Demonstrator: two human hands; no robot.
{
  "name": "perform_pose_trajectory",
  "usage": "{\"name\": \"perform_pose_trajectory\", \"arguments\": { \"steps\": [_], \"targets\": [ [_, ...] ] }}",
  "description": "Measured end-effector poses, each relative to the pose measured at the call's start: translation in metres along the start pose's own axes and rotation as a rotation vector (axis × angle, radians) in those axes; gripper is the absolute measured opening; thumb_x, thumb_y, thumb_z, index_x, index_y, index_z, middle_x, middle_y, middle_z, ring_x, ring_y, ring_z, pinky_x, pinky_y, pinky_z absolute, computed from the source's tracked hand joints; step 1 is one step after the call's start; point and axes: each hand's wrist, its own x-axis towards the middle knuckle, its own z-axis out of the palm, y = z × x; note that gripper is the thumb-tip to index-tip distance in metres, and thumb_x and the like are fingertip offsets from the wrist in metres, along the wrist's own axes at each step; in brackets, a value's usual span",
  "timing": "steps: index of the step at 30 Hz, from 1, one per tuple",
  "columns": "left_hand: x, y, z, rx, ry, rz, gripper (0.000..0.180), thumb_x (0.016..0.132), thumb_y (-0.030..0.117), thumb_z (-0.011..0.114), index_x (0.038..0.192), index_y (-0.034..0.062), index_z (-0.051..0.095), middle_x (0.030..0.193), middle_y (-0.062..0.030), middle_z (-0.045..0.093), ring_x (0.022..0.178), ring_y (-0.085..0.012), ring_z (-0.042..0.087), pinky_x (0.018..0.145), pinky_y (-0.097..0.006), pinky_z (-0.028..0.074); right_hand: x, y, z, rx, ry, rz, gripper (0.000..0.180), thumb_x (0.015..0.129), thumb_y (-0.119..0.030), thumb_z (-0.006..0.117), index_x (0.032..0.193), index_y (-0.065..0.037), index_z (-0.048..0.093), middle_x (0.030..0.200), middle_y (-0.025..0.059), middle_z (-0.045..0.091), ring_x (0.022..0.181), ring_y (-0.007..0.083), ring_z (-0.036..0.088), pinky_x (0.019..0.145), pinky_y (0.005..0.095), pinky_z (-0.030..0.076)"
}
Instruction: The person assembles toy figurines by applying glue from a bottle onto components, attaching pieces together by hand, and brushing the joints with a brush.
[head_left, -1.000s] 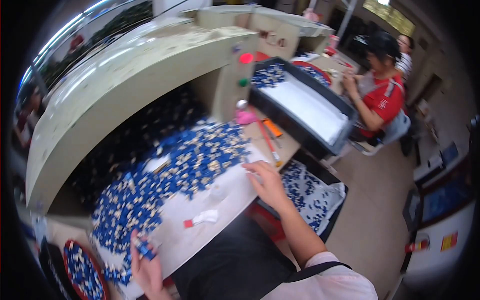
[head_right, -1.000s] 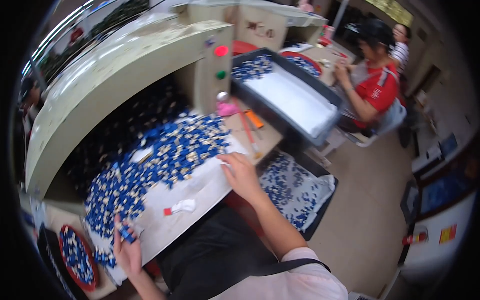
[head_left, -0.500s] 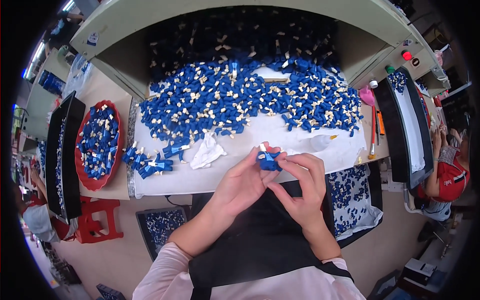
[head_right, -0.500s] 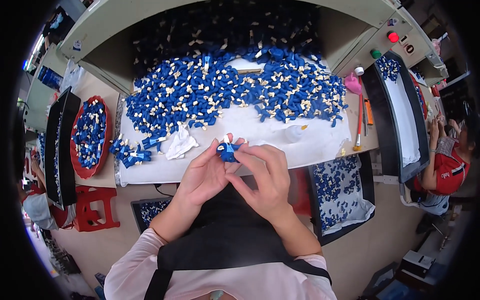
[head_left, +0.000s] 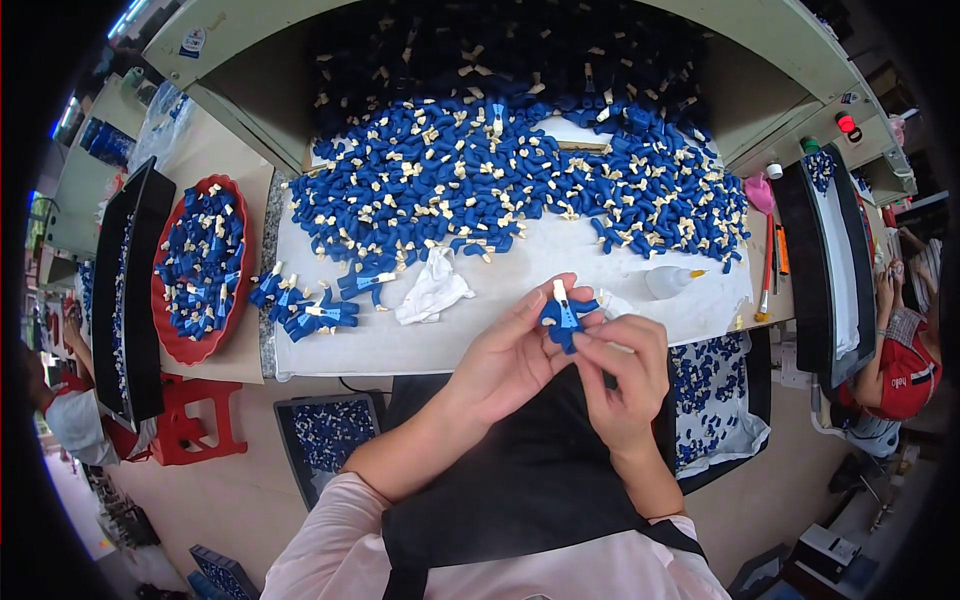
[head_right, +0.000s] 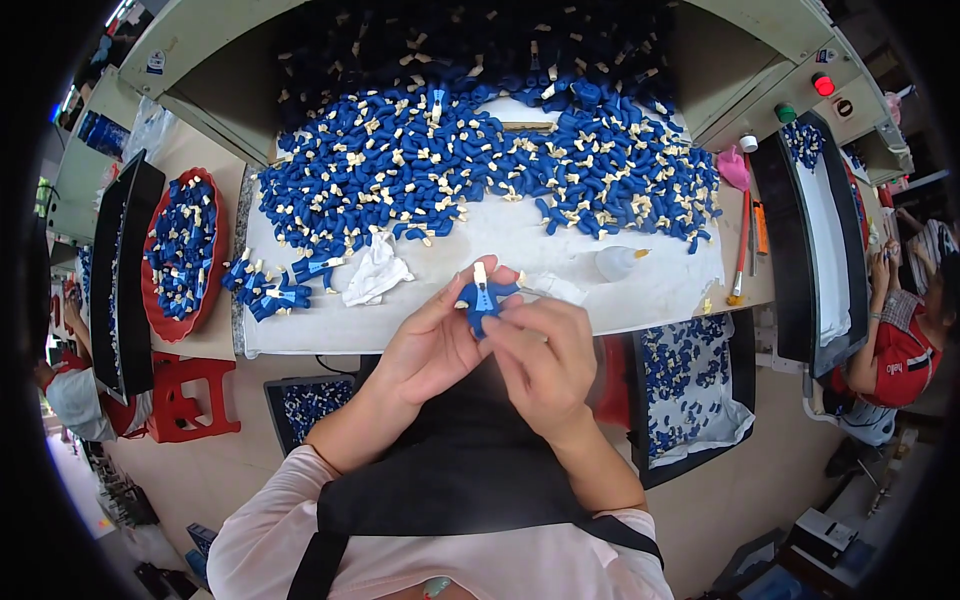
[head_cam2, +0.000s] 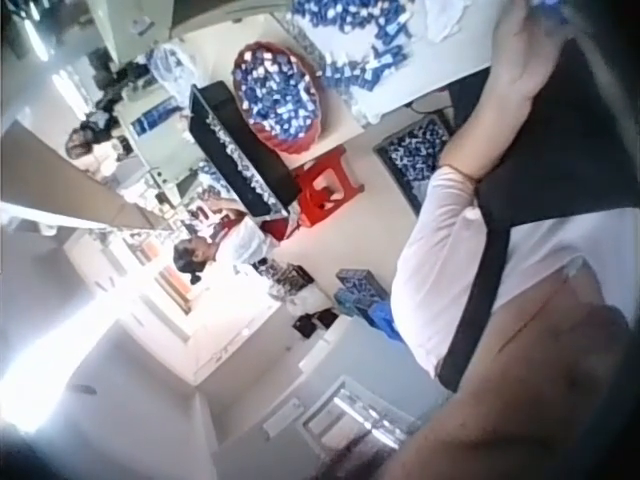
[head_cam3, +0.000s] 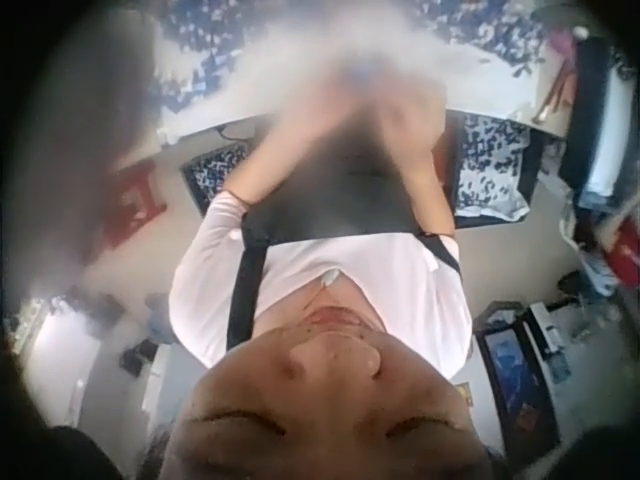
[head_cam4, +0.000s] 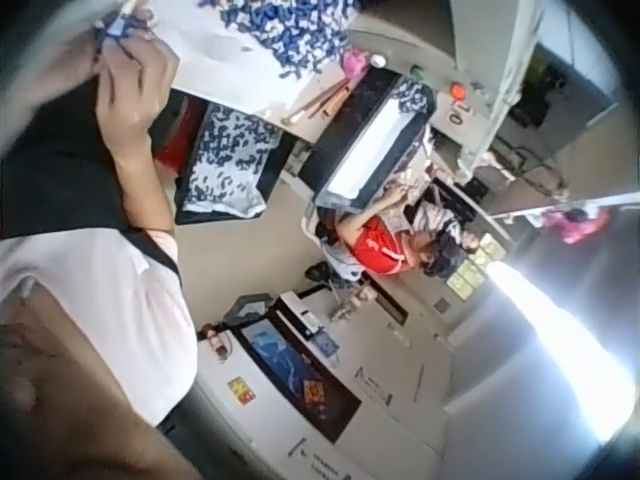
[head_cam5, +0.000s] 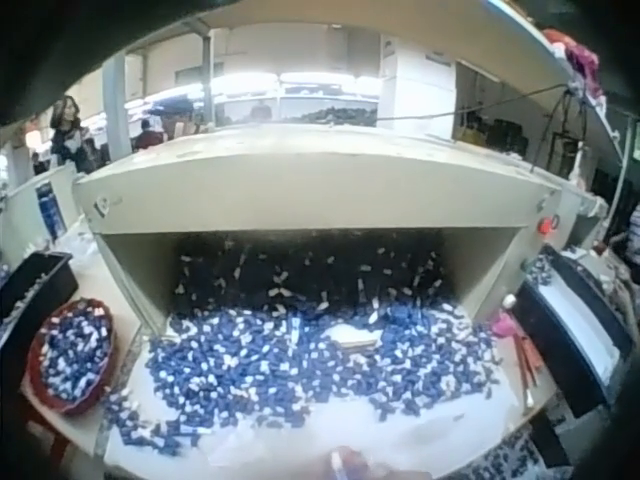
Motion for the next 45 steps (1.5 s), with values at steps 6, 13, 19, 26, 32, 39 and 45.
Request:
{"name": "perform_pose_trajectory", "arguments": {
  "steps": [6,13,19,26,32,39,45],
  "targets": [
    [-0.002,0.003,-0.012,0.130,-0.142,0.049,0.039,0.086,0.024,0.043,0.119,0.0022,0.037,0.109,-0.0117,0.049,0.100,-0.0240,0.051,0.085,-0.033,0.043,-0.006,-0.005,0.000,-0.041,0.052,-0.142,0.027,0.053,0.004,0.066,0.077,-0.006,0.062,0.082,0.0051,0.055,0.069,0.0216,0.053,0.057,0.0284,0.044],
    [-0.002,0.003,-0.005,0.281,-0.158,0.100,0.039,0.086,0.025,0.045,0.116,-0.0002,0.040,0.109,-0.0122,0.049,0.102,-0.0240,0.050,0.084,-0.033,0.043,-0.012,-0.003,-0.002,-0.006,0.092,-0.115,0.024,0.055,0.003,0.066,0.077,-0.004,0.062,0.081,0.0060,0.055,0.067,0.0217,0.053,0.055,0.0276,0.044],
    [-0.016,0.009,-0.005,0.298,-0.068,0.166,0.030,0.085,0.019,0.047,0.110,0.0031,0.045,0.104,-0.0116,0.052,0.098,-0.0240,0.051,0.087,-0.037,0.040,-0.012,-0.010,0.007,0.015,-0.016,-0.107,0.023,0.057,0.003,0.065,0.079,-0.005,0.062,0.083,0.0071,0.056,0.068,0.0231,0.054,0.057,0.0290,0.044],
    [-0.048,0.071,-0.011,0.613,0.105,0.555,0.027,0.080,0.014,0.053,0.105,0.0035,0.047,0.085,-0.0040,0.049,0.079,-0.0134,0.050,0.078,-0.031,0.043,-0.024,-0.004,-0.009,0.123,-0.086,0.114,0.016,0.067,0.011,0.055,0.080,0.002,0.055,0.082,0.0124,0.054,0.073,0.0217,0.053,0.063,0.0260,0.042],
    [-0.110,0.179,-0.031,1.257,0.680,1.182,0.023,0.081,0.011,0.052,0.102,0.0035,0.052,0.085,-0.0017,0.048,0.075,-0.0089,0.050,0.071,-0.021,0.042,-0.033,0.007,-0.009,0.141,-0.124,0.166,0.013,0.069,0.012,0.053,0.079,0.003,0.055,0.074,0.0118,0.054,0.065,0.0191,0.051,0.057,0.0238,0.040],
    [-0.146,0.221,-0.036,2.072,1.193,1.263,0.030,0.077,0.009,0.053,0.106,0.0033,0.051,0.094,-0.0082,0.050,0.088,-0.0209,0.050,0.079,-0.030,0.039,-0.034,0.005,-0.010,0.117,-0.154,0.217,0.013,0.066,0.009,0.057,0.077,0.002,0.056,0.072,0.0128,0.055,0.062,0.0245,0.053,0.056,0.0280,0.042],
    [-0.123,0.161,-0.031,2.448,0.474,0.798,0.051,0.068,0.027,0.064,0.111,0.0075,0.048,0.116,-0.0135,0.042,0.111,-0.0308,0.036,0.092,-0.038,0.029,-0.033,0.007,-0.011,0.106,-0.178,0.217,0.013,0.067,0.010,0.055,0.078,0.002,0.057,0.072,0.0117,0.055,0.062,0.0211,0.052,0.055,0.0253,0.040]
  ]
}}
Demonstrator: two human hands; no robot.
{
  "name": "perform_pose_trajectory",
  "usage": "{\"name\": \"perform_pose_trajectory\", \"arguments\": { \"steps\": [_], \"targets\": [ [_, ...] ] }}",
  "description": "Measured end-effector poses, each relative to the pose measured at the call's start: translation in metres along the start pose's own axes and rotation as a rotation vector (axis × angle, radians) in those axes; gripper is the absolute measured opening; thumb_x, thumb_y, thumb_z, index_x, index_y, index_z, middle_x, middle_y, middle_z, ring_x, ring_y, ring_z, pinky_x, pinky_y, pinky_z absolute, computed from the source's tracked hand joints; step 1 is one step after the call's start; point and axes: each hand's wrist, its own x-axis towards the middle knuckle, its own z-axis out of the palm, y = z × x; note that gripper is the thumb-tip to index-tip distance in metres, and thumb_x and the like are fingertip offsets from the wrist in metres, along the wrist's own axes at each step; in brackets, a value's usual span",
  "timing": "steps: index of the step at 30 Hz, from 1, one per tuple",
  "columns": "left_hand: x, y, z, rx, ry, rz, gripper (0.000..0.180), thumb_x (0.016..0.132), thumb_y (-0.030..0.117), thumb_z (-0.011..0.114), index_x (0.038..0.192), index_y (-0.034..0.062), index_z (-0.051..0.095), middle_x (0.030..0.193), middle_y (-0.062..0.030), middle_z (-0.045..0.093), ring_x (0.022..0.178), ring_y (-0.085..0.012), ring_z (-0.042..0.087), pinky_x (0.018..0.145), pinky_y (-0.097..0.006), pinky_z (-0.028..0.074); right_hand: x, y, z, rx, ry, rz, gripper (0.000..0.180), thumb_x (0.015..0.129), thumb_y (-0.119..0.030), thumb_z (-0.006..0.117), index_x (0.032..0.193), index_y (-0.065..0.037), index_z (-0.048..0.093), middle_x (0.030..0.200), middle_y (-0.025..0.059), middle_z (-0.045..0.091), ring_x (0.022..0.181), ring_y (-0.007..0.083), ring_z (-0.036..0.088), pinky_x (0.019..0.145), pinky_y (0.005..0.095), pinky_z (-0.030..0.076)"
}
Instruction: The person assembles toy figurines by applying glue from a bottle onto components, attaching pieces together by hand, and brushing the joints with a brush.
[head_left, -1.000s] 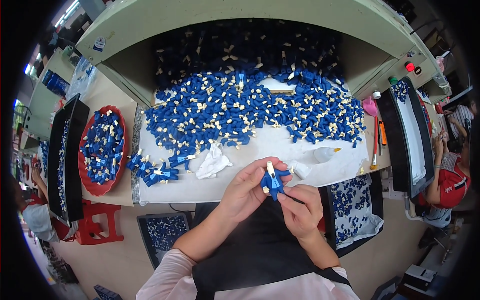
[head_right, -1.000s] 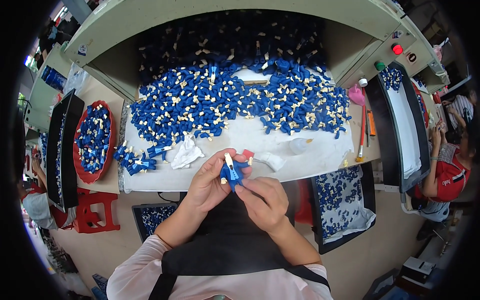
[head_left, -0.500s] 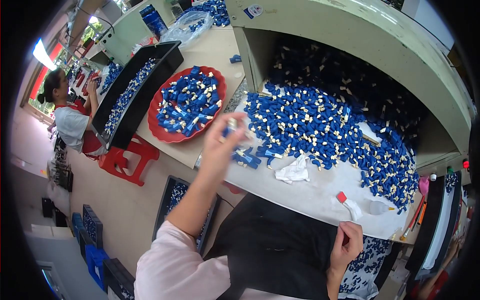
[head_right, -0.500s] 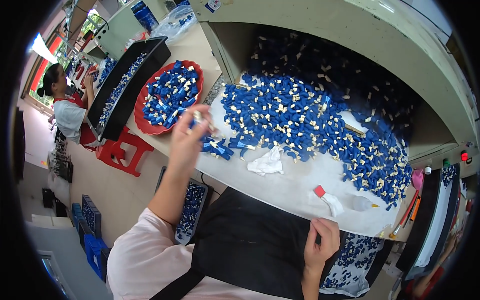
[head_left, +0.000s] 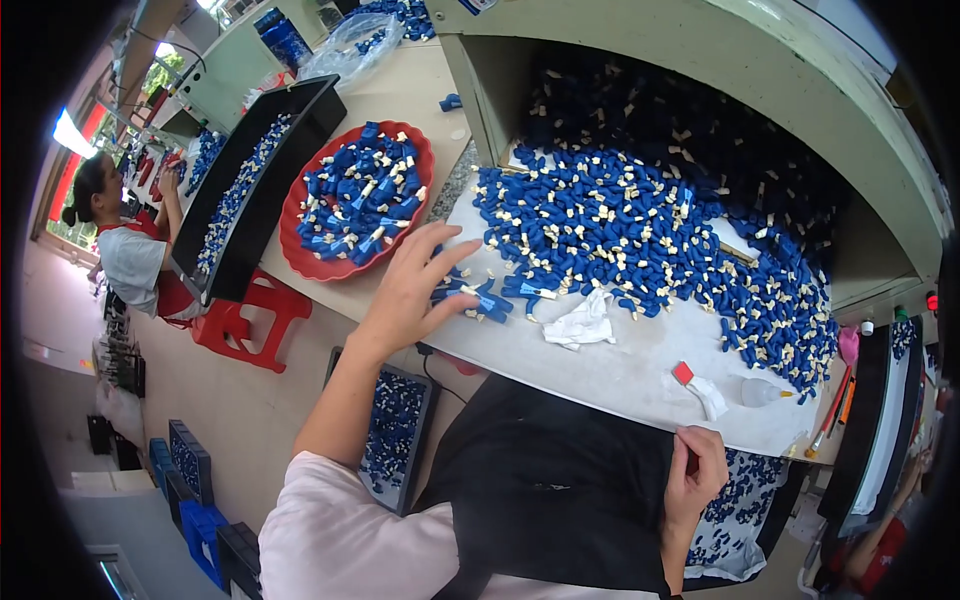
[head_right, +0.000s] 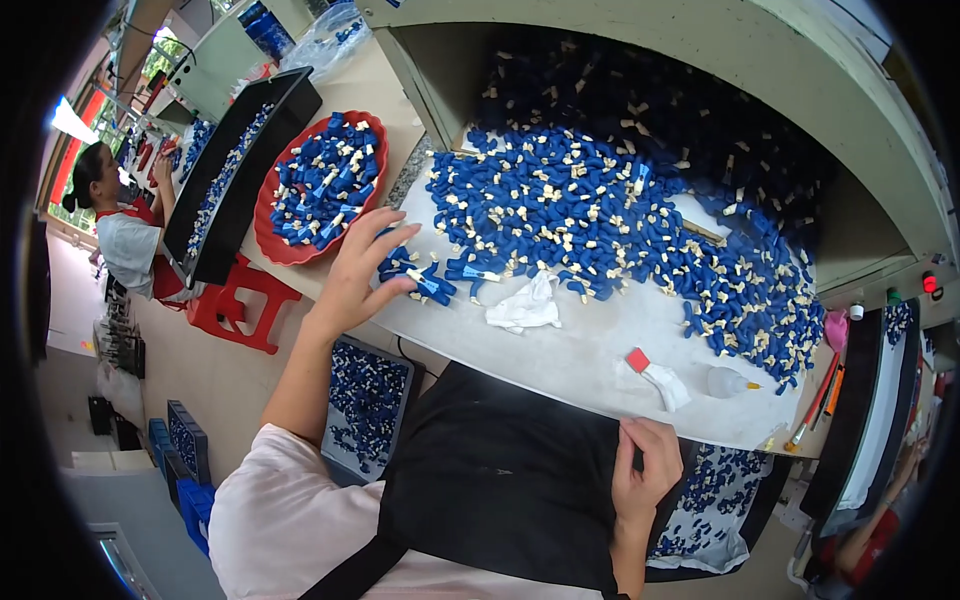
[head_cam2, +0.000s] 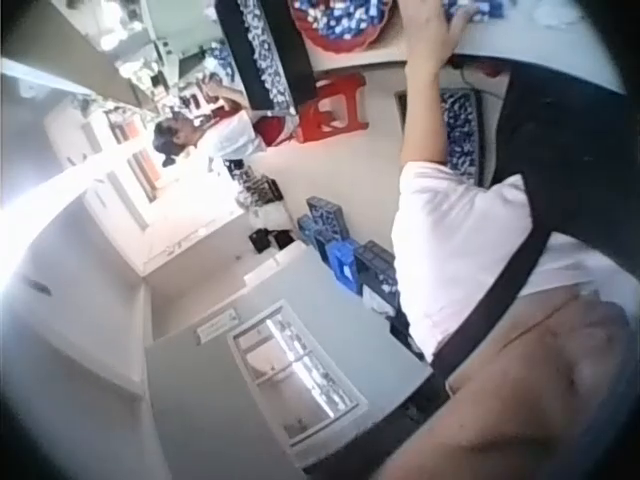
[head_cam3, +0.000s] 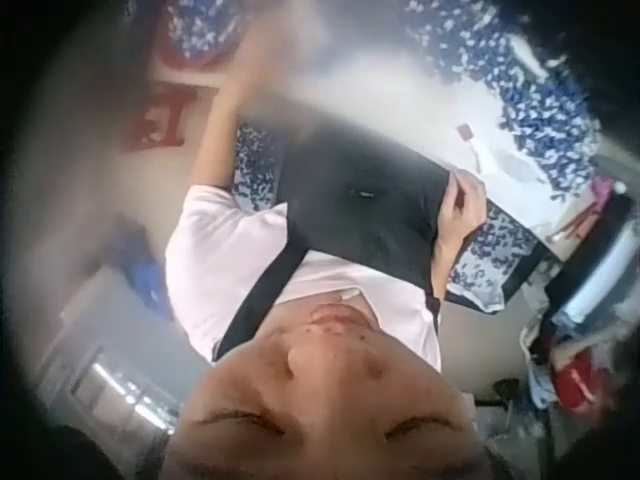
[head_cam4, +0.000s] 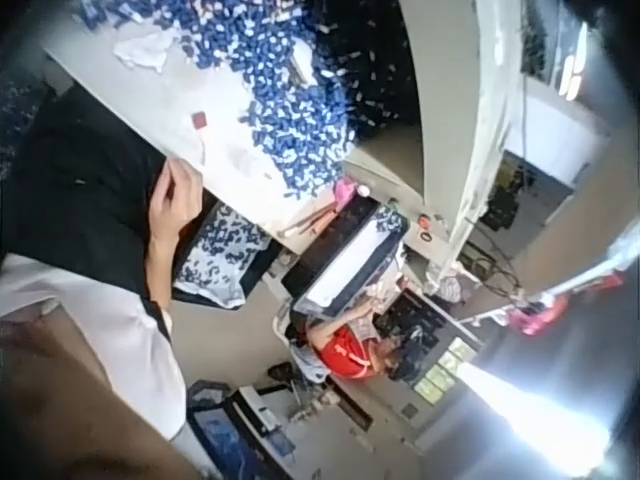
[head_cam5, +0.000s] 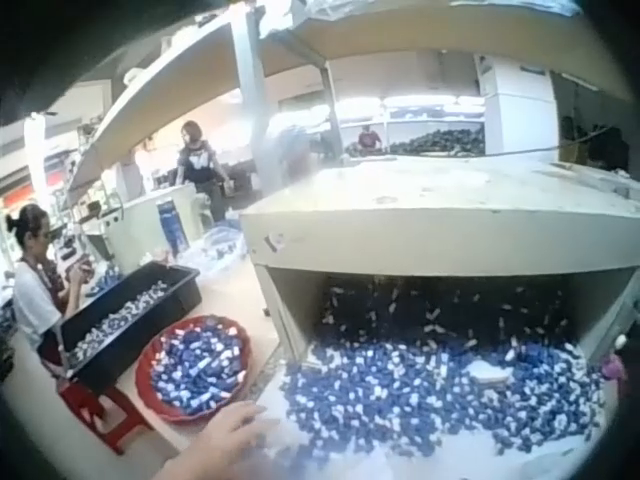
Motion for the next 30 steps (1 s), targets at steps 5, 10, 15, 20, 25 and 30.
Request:
{"name": "perform_pose_trajectory", "arguments": {
  "steps": [5,10,15,20,25,30],
  "targets": [
    [0.001,-0.001,0.005,0.071,-0.107,-0.039,0.066,0.061,0.041,0.067,0.118,0.0172,0.045,0.120,-0.0129,0.038,0.116,-0.0319,0.030,0.097,-0.045,0.022,0.014,-0.002,0.003,0.008,-0.037,-0.089,0.016,0.063,0.010,0.059,0.076,0.001,0.057,0.071,0.0118,0.056,0.062,0.0249,0.054,0.056,0.0283,0.043],
    [-0.001,0.000,0.001,0.244,-0.181,-0.028,0.071,0.056,0.045,0.067,0.119,0.0218,0.044,0.119,-0.0121,0.040,0.113,-0.0301,0.033,0.095,-0.046,0.021,0.053,-0.030,0.030,0.070,-0.178,-0.285,0.020,0.063,0.005,0.060,0.082,-0.002,0.057,0.077,0.0107,0.056,0.069,0.0248,0.055,0.060,0.0313,0.044],
    [-0.008,-0.004,0.014,0.255,-0.143,0.027,0.068,0.057,0.049,0.064,0.116,0.0210,0.047,0.105,-0.0076,0.047,0.103,-0.0255,0.041,0.090,-0.047,0.024,0.098,-0.058,0.106,-0.045,-0.417,-0.483,0.045,0.064,-0.009,0.064,0.106,-0.006,0.049,0.107,0.0136,0.046,0.098,0.0284,0.044,0.079,0.0343,0.039],
    [-0.016,-0.008,0.016,0.273,-0.040,0.127,0.062,0.060,0.048,0.064,0.112,0.0187,0.049,0.099,-0.0055,0.049,0.099,-0.0247,0.043,0.089,-0.049,0.025,0.094,-0.068,0.139,-0.173,-0.391,-0.539,0.055,0.063,-0.021,0.066,0.112,-0.009,0.046,0.113,0.0159,0.041,0.101,0.0288,0.039,0.083,0.0387,0.034],
    [-0.023,-0.015,0.013,0.240,-0.001,0.155,0.047,0.060,0.044,0.066,0.097,0.0173,0.057,0.091,-0.0025,0.051,0.098,-0.0226,0.045,0.088,-0.050,0.027,0.085,-0.062,0.150,-0.130,-0.423,-0.544,0.052,0.063,-0.021,0.067,0.110,-0.009,0.049,0.110,0.0148,0.042,0.101,0.0294,0.040,0.083,0.0387,0.035],
    [-0.020,-0.018,0.019,0.203,0.019,0.162,0.039,0.060,0.040,0.068,0.091,0.0178,0.059,0.087,-0.0014,0.051,0.095,-0.0208,0.047,0.091,-0.051,0.025,0.087,-0.065,0.151,-0.164,-0.342,-0.575,0.047,0.064,-0.018,0.066,0.108,-0.009,0.050,0.104,0.0117,0.044,0.100,0.0291,0.040,0.081,0.0383,0.037]
  ]
}}
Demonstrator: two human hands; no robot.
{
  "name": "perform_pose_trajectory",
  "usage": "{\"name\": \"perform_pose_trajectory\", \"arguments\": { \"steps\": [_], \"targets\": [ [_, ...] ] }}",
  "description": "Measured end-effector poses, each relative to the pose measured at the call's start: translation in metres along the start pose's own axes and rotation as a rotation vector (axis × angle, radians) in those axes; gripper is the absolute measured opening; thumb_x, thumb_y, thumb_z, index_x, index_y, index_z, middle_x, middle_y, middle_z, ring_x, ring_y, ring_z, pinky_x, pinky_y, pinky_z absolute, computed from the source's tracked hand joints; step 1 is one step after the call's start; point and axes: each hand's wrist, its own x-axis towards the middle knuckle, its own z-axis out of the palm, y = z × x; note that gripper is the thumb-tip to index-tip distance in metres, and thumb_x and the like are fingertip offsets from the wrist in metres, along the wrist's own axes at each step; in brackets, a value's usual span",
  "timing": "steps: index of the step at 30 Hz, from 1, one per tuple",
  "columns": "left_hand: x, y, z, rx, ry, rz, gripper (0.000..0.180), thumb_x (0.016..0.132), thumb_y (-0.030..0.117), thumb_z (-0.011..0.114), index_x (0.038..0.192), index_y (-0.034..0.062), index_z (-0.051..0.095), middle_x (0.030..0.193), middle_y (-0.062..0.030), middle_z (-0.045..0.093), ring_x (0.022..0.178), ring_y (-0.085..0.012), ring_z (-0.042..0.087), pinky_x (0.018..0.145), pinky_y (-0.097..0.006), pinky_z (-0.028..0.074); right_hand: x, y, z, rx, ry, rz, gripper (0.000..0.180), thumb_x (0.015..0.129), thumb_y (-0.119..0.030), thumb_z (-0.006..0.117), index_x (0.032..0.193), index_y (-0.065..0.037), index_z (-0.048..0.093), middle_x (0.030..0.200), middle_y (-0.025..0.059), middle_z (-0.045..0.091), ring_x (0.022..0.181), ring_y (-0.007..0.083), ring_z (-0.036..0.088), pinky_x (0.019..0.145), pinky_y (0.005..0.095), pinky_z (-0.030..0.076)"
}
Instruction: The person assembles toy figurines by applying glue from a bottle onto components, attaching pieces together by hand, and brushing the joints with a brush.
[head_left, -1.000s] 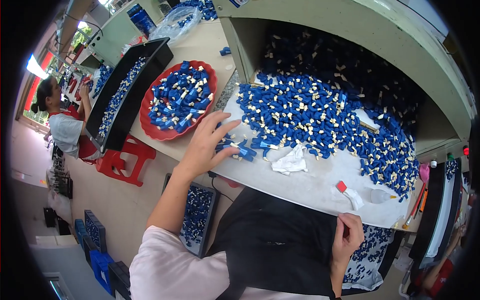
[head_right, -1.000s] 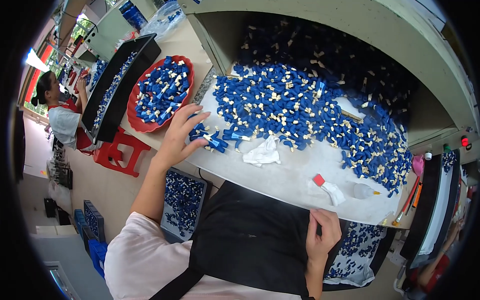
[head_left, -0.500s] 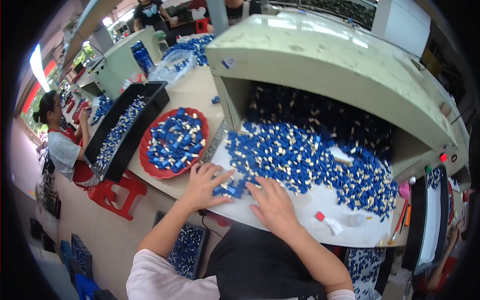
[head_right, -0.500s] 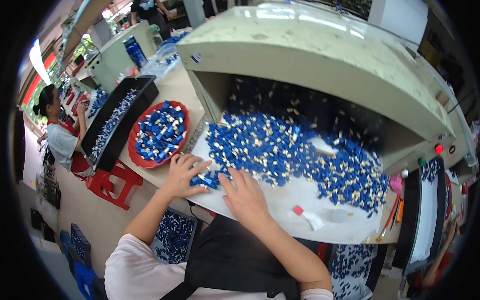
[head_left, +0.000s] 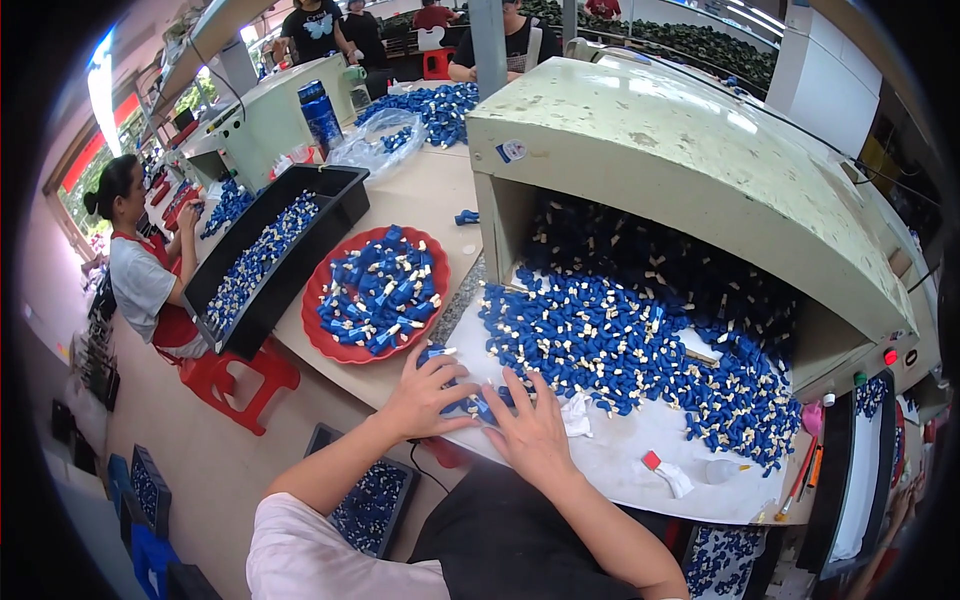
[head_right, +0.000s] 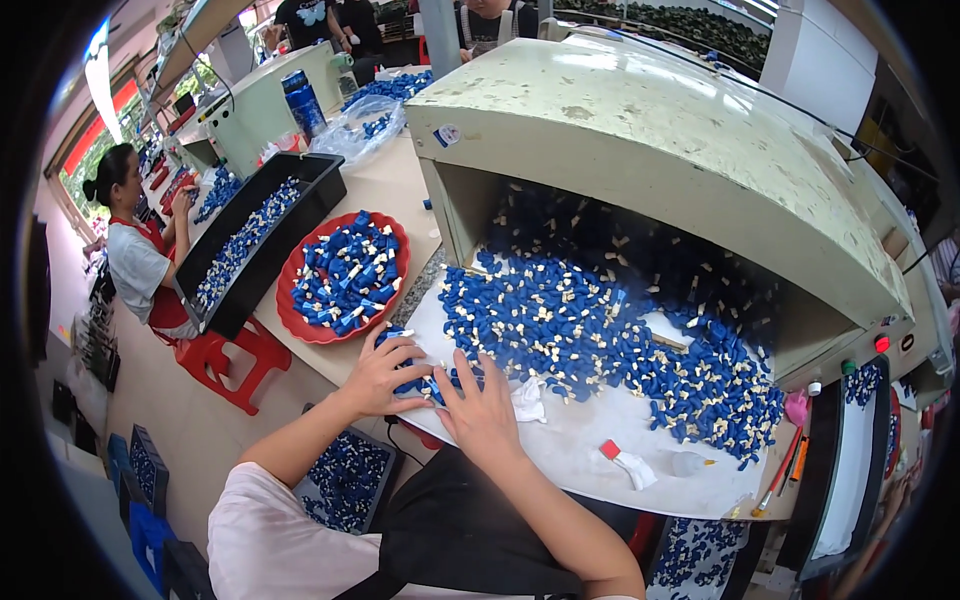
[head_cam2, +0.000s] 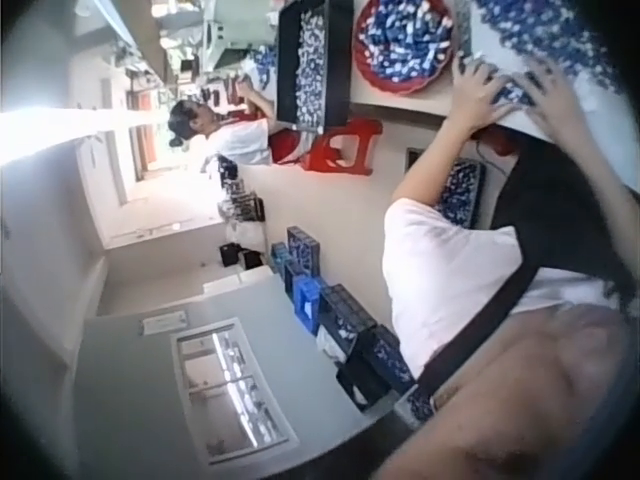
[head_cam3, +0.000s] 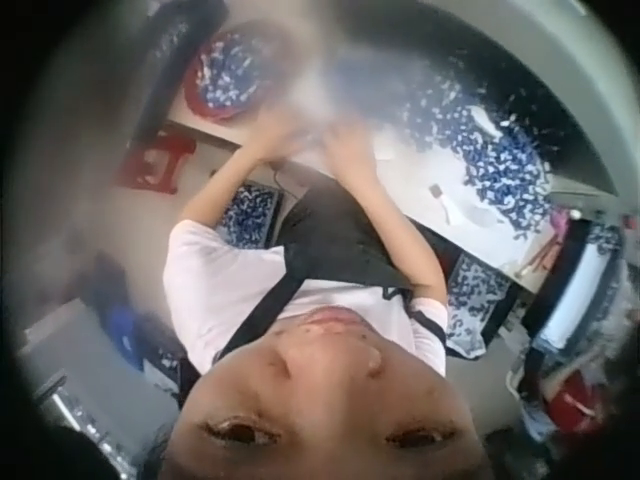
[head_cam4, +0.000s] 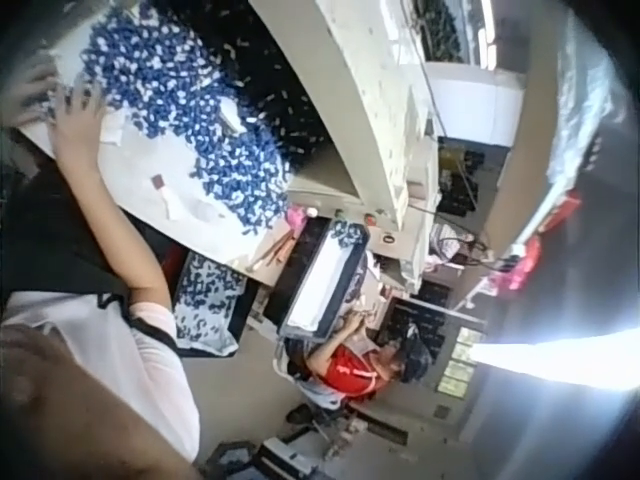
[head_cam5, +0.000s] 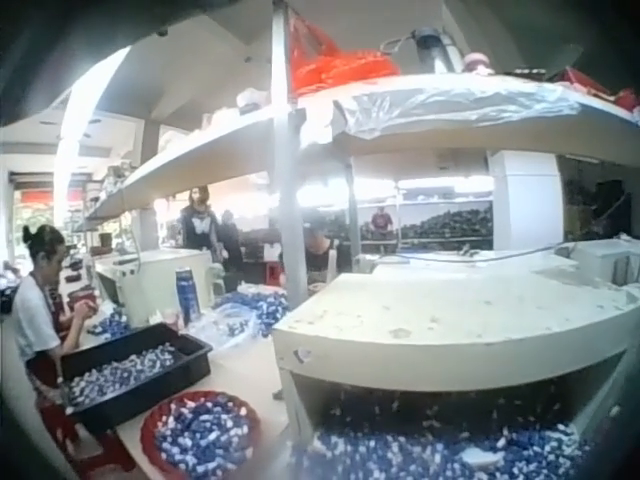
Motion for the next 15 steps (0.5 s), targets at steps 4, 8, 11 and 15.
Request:
{"name": "perform_pose_trajectory", "arguments": {
  "steps": [4,8,11,15],
  "targets": [
    [-0.002,-0.004,-0.001,-0.037,-0.040,0.013,0.035,0.061,0.039,0.067,0.087,0.0176,0.060,0.085,-0.0022,0.051,0.092,-0.0196,0.047,0.090,-0.049,0.026,-0.003,0.001,0.010,0.001,-0.051,-0.023,0.046,0.065,-0.016,0.065,0.108,-0.011,0.051,0.104,0.0097,0.045,0.098,0.0281,0.041,0.078,0.0386,0.038],
    [-0.002,0.005,-0.005,-0.011,-0.014,0.034,0.035,0.062,0.041,0.066,0.086,0.0172,0.060,0.082,-0.0027,0.049,0.087,-0.0191,0.047,0.086,-0.046,0.029,-0.010,0.003,0.011,-0.036,-0.053,-0.025,0.048,0.065,-0.017,0.064,0.110,-0.012,0.050,0.106,0.0090,0.046,0.096,0.0270,0.042,0.077,0.0375,0.037],
    [-0.003,0.004,-0.003,0.002,0.016,0.038,0.036,0.062,0.043,0.066,0.085,0.0169,0.060,0.080,-0.0024,0.049,0.084,-0.0190,0.047,0.084,-0.044,0.030,-0.010,-0.006,0.005,-0.131,-0.058,0.018,0.045,0.068,-0.015,0.060,0.112,-0.013,0.049,0.106,0.0082,0.046,0.095,0.0261,0.043,0.079,0.0356,0.035],
    [0.004,-0.008,0.001,-0.016,-0.014,0.176,0.035,0.063,0.044,0.064,0.082,0.0155,0.059,0.073,-0.0018,0.048,0.078,-0.0183,0.048,0.076,-0.036,0.034,-0.016,-0.001,0.010,-0.208,-0.062,-0.009,0.042,0.071,-0.011,0.054,0.113,-0.014,0.049,0.107,0.0068,0.047,0.095,0.0249,0.043,0.080,0.0350,0.034]
  ]
}}
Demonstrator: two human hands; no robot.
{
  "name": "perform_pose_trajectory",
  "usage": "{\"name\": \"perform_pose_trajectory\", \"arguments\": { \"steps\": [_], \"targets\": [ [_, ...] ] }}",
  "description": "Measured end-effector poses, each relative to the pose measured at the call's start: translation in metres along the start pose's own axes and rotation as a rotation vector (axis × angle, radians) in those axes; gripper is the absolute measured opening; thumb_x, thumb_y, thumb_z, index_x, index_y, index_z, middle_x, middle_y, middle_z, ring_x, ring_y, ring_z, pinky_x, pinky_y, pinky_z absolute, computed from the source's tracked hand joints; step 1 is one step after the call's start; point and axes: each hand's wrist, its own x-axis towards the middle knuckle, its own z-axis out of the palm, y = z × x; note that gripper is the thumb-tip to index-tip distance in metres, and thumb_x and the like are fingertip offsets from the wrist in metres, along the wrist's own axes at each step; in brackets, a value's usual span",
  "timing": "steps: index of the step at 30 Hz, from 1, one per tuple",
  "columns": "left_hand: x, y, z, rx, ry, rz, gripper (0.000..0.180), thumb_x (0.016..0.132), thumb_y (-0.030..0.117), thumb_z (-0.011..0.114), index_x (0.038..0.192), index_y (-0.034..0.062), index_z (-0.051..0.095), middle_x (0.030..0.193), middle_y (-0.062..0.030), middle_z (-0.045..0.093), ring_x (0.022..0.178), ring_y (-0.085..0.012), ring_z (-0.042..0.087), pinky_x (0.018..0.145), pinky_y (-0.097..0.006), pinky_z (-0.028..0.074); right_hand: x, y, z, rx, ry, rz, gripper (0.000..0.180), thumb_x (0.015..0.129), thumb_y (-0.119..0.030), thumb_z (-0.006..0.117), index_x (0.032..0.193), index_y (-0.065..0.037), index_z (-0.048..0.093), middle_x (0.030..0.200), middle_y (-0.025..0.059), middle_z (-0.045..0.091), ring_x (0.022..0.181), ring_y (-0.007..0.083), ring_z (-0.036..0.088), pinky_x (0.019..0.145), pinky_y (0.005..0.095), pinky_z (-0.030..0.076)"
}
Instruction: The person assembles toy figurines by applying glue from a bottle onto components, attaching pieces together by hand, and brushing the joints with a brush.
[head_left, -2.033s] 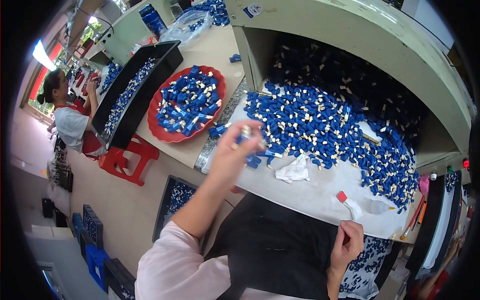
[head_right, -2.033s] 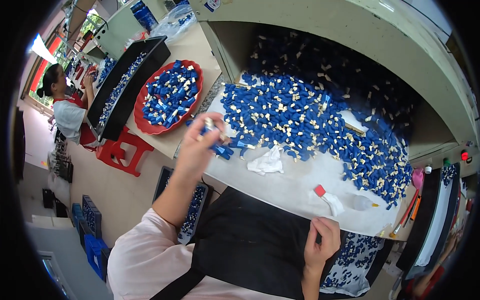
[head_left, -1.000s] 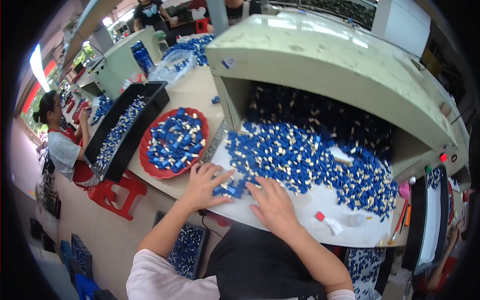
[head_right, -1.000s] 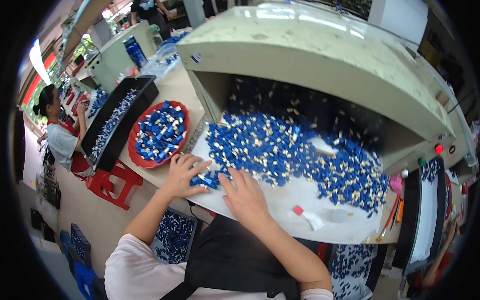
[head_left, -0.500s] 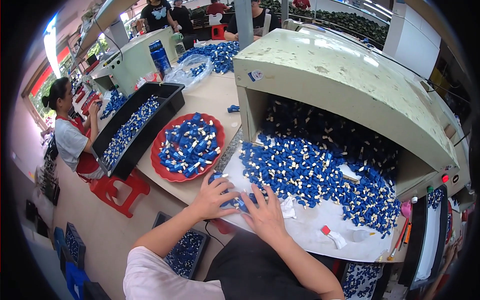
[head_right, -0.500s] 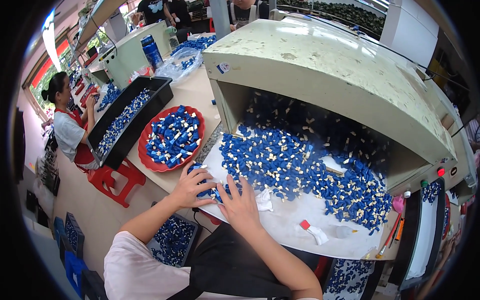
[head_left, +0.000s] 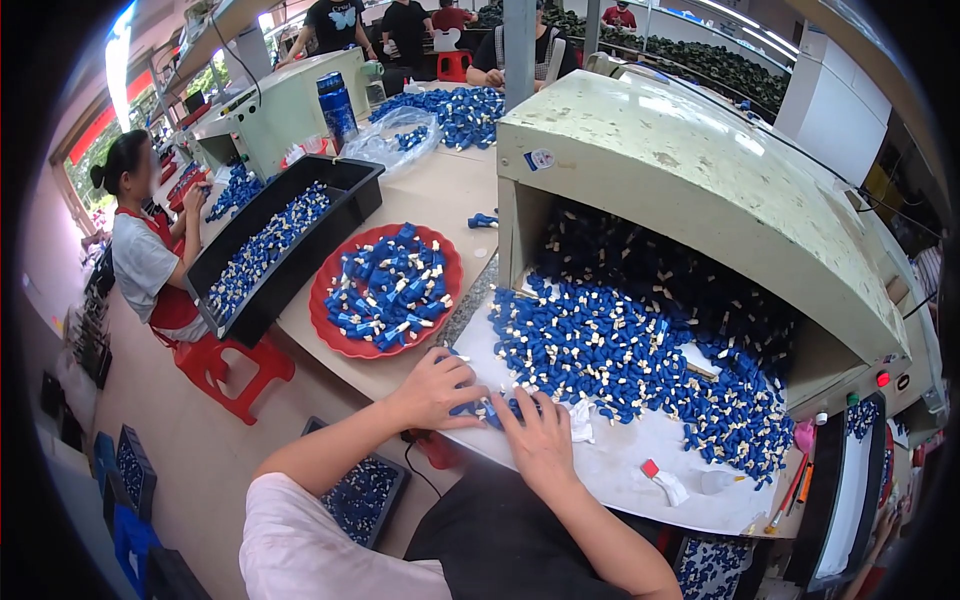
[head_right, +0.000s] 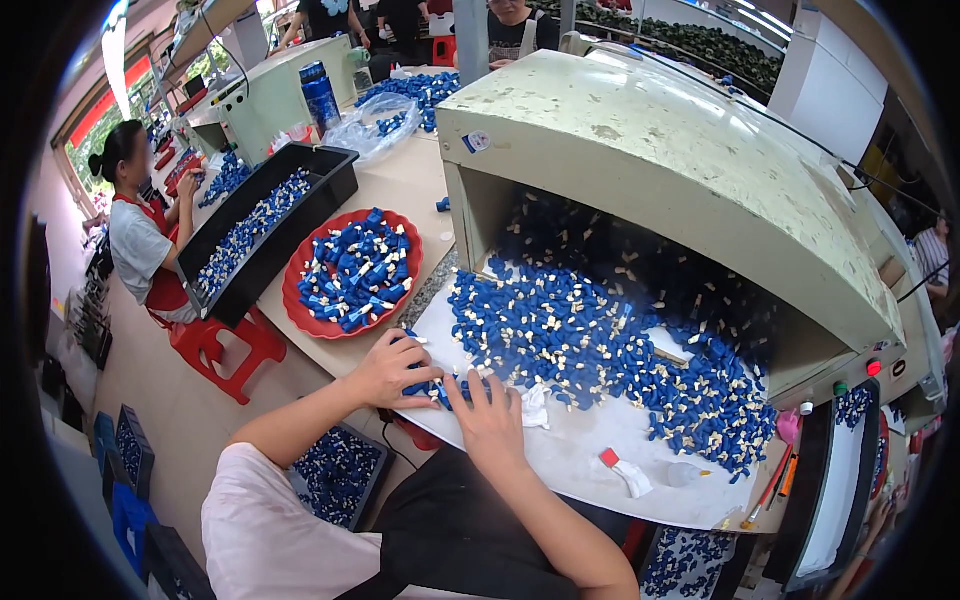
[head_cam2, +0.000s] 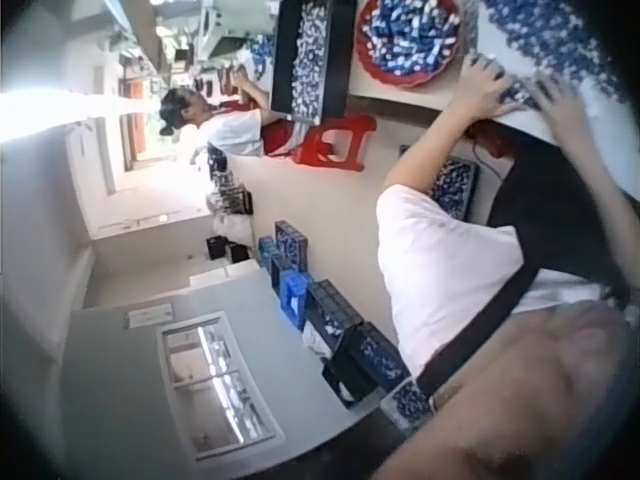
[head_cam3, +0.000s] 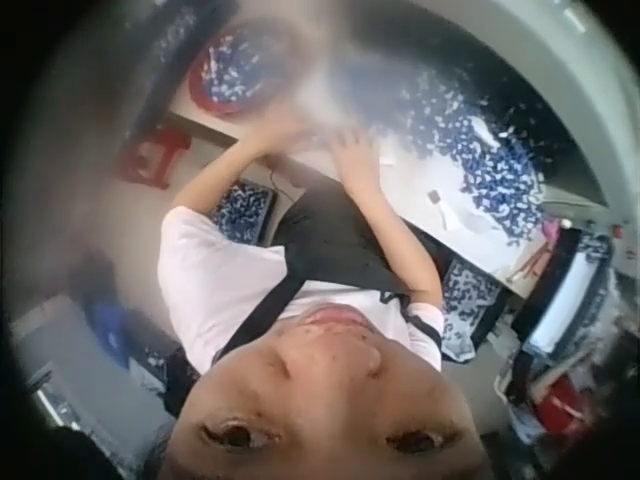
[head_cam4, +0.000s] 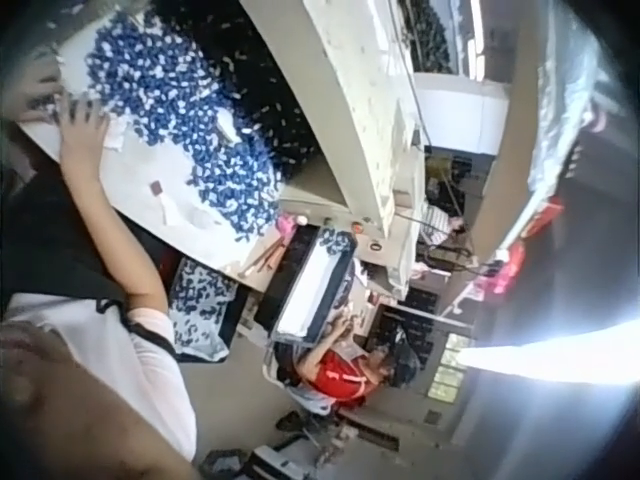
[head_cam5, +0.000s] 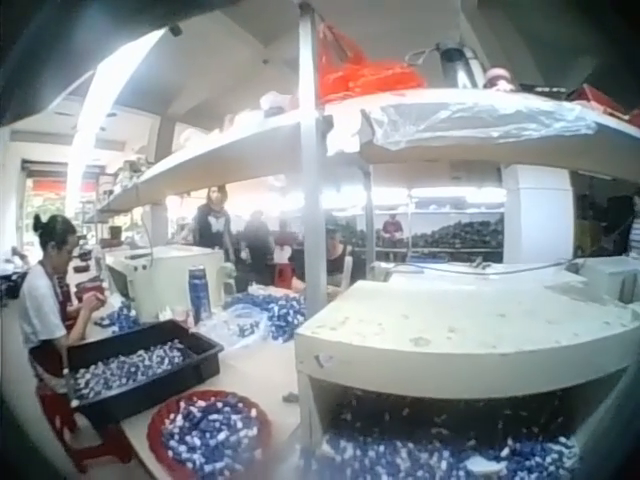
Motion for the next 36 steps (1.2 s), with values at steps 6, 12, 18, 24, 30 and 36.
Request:
{"name": "perform_pose_trajectory", "arguments": {
  "steps": [6,12,18,24,30,36],
  "targets": [
    [0.014,-0.010,0.007,0.003,0.115,0.240,0.033,0.062,0.038,0.067,0.076,0.0100,0.058,0.059,0.0007,0.046,0.057,-0.0143,0.048,0.053,-0.025,0.036,-0.002,0.011,-0.003,0.126,0.042,0.017,0.039,0.071,-0.008,0.047,0.110,-0.012,0.050,0.105,0.0062,0.049,0.096,0.0228,0.045,0.078,0.0350,0.035],
    [0.019,-0.011,0.010,0.000,0.101,0.230,0.030,0.066,0.038,0.063,0.069,0.0100,0.054,0.056,0.0004,0.045,0.054,-0.0152,0.047,0.050,-0.027,0.035,0.000,0.013,-0.005,0.337,0.125,0.074,0.035,0.069,-0.004,0.052,0.103,-0.009,0.055,0.098,0.0074,0.052,0.092,0.0245,0.048,0.077,0.0359,0.039],
    [0.021,-0.013,0.019,-0.040,0.112,0.247,0.031,0.066,0.037,0.062,0.070,0.0080,0.052,0.061,-0.0014,0.046,0.059,-0.0167,0.049,0.048,-0.029,0.040,-0.002,0.009,-0.009,0.152,0.119,0.060,0.038,0.064,0.001,0.060,0.100,-0.010,0.056,0.096,0.0080,0.052,0.089,0.0270,0.049,0.076,0.0356,0.040],
    [0.018,-0.010,0.016,-0.016,0.215,0.271,0.029,0.066,0.033,0.063,0.064,0.0090,0.048,0.058,-0.0008,0.043,0.053,-0.0152,0.047,0.044,-0.027,0.039,-0.001,0.011,-0.016,0.276,0.118,0.147,0.039,0.064,0.003,0.059,0.102,-0.003,0.052,0.096,0.0105,0.054,0.091,0.0265,0.049,0.078,0.0348,0.039],
    [0.026,-0.007,0.005,-0.023,0.319,0.217,0.026,0.063,0.031,0.067,0.066,0.0090,0.052,0.056,-0.0002,0.044,0.048,-0.0141,0.047,0.041,-0.025,0.036,-0.006,0.021,-0.014,0.441,0.239,0.287,0.040,0.066,0.007,0.058,0.104,-0.001,0.051,0.096,0.0136,0.055,0.087,0.0273,0.053,0.074,0.0316,0.042],
    [0.037,-0.010,-0.018,-0.047,0.416,0.123,0.025,0.058,0.026,0.071,0.067,0.0080,0.056,0.054,-0.0013,0.047,0.046,-0.0154,0.049,0.040,-0.025,0.035,0.000,0.021,-0.013,0.556,0.346,0.364,0.038,0.065,0.009,0.055,0.102,0.001,0.051,0.096,0.0160,0.055,0.090,0.0309,0.053,0.077,0.0348,0.041]
  ]
}}
